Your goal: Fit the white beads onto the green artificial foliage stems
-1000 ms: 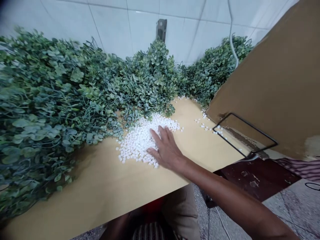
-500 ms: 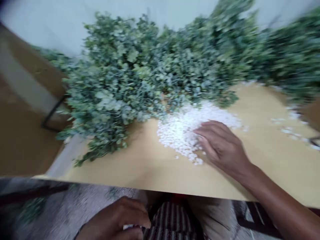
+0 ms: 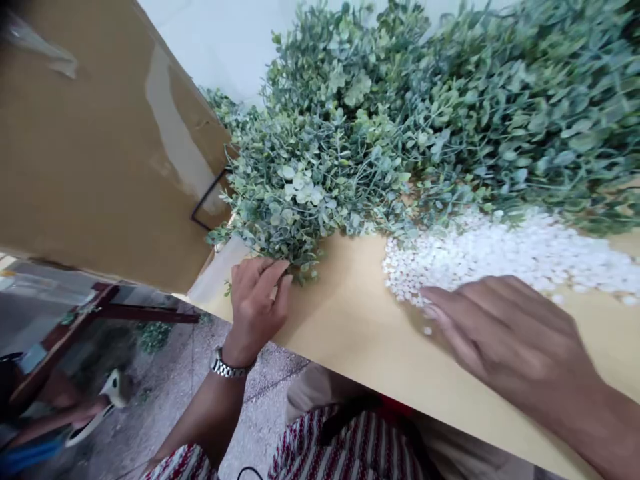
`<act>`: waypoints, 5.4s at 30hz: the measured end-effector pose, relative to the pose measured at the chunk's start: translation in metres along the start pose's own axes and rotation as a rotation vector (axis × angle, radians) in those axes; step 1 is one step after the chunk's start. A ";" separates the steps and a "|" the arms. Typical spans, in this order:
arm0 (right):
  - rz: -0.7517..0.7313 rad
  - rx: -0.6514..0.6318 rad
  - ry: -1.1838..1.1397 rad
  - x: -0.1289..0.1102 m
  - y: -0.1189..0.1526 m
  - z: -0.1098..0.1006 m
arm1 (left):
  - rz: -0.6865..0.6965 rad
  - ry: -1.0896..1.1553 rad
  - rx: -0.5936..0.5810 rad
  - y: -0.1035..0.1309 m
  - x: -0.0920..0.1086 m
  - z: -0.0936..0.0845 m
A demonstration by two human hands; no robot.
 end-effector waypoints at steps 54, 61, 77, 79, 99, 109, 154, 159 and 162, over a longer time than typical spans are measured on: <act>0.459 0.115 -0.712 -0.026 -0.070 0.009 | 0.260 0.184 0.167 -0.014 0.009 -0.015; 0.058 0.007 -0.378 -0.074 -0.025 0.011 | 0.336 0.363 -0.250 -0.019 0.035 0.007; -0.098 -0.242 -0.231 -0.094 0.006 0.027 | -1.109 1.673 -0.051 0.048 0.028 0.024; -0.077 -0.156 -0.378 -0.089 0.009 0.019 | -1.111 1.694 0.031 0.048 0.025 0.022; -0.234 -0.374 0.069 -0.074 -0.049 0.042 | -1.149 1.776 -0.173 0.040 0.021 0.021; -0.123 -0.421 -0.059 -0.083 -0.057 0.068 | -1.076 1.855 -0.511 0.051 0.044 0.005; 0.424 0.195 -0.299 -0.026 0.080 -0.057 | -0.481 1.278 -0.660 0.036 0.169 0.036; 0.493 0.153 -0.350 -0.020 0.082 -0.052 | -0.468 1.302 -0.670 0.039 0.169 0.035; 0.495 0.116 -0.374 -0.021 0.081 -0.048 | -0.460 1.307 -0.678 0.037 0.168 0.033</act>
Point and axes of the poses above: each hand's wrist, its own y-axis away from the middle knuckle, its own z-axis out of the palm, x = y × z, the point moved 6 cm from there along -y, towards the middle knuckle, and after that the axes turned 2 degrees about -z, right-handed, at the moved point
